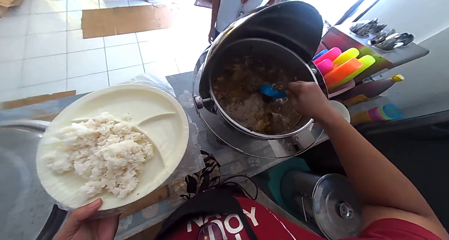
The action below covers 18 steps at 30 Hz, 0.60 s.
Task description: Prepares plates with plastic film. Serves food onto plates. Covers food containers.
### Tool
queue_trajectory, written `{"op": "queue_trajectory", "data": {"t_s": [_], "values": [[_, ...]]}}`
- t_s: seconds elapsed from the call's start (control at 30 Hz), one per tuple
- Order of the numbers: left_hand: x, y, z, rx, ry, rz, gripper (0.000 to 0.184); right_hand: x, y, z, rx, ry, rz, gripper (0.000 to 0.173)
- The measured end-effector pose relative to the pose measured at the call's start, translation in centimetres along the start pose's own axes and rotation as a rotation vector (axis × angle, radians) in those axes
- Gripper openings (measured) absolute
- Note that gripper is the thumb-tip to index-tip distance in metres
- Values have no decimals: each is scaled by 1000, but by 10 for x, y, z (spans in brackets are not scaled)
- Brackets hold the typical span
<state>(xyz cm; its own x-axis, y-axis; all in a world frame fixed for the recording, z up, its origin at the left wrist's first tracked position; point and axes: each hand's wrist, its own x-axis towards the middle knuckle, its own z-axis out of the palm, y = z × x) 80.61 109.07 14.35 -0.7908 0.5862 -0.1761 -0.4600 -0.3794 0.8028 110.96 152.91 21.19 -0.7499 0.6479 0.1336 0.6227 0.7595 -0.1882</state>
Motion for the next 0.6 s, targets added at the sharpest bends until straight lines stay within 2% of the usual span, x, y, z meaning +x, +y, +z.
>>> {"op": "queue_trajectory", "data": {"t_s": [0.1, 0.23, 0.4, 0.6], "values": [[1, -1, 1, 7, -19, 12, 26, -6, 6, -10, 120, -62, 108, 18], [1, 0, 3, 9, -32, 13, 26, -7, -11, -21, 279, -222, 260, 19], [0, 0, 3, 30, 8, -2, 27, 4, -22, -5, 589, -311, 373, 18], [-2, 1, 3, 3, -34, -1, 23, 30, -23, 19, 965, -324, 588, 15]]}}
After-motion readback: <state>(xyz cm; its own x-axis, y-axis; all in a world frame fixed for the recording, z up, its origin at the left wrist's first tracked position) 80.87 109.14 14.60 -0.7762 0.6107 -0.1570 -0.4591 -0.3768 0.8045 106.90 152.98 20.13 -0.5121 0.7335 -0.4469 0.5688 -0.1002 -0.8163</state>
